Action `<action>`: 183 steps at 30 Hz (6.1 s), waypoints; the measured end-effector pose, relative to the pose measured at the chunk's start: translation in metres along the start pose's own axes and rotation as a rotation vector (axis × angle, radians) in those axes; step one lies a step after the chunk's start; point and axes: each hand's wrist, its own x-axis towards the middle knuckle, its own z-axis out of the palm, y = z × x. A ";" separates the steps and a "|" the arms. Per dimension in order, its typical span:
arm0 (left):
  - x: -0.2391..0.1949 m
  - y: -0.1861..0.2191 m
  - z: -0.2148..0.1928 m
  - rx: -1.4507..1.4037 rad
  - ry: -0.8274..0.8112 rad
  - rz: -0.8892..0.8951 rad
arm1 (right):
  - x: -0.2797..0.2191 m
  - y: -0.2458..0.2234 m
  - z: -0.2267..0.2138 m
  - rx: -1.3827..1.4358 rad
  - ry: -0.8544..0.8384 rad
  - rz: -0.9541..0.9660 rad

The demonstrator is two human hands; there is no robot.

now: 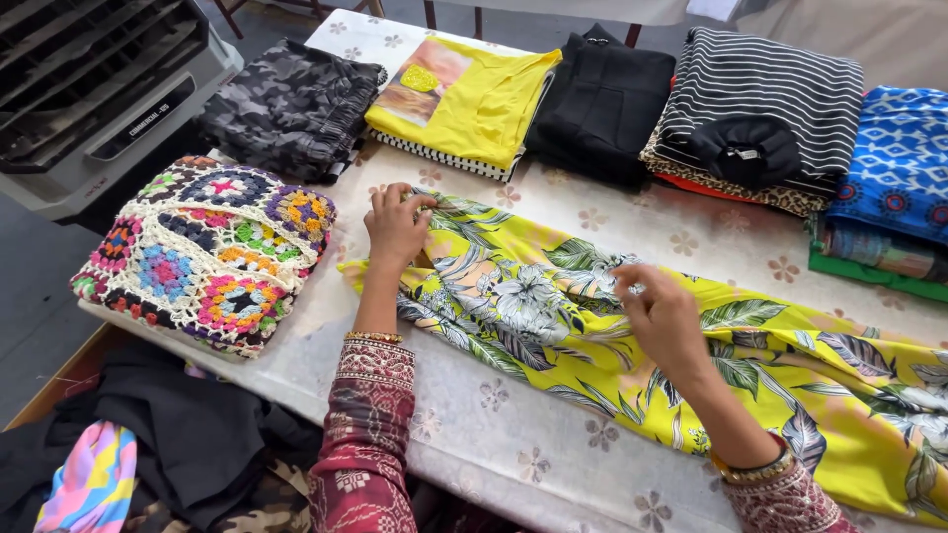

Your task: The person folds a yellow floral skirt and a light blue shirt on a table. They smooth the fabric, fold the items into neat rectangles, and place them on a stack of other folded clothes.

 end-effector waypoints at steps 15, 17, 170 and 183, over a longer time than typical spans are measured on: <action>-0.003 0.019 -0.002 -0.363 -0.208 0.151 | -0.037 -0.017 0.023 -0.801 -0.247 -0.458; 0.000 0.010 0.006 -0.439 -0.237 0.152 | -0.035 -0.002 0.008 -0.451 -0.301 -0.228; -0.118 0.073 -0.018 0.451 -0.368 0.644 | -0.238 0.263 -0.384 -1.365 0.522 0.482; -0.108 0.038 -0.013 0.120 -0.296 0.658 | -0.208 0.202 -0.437 -1.516 0.860 0.151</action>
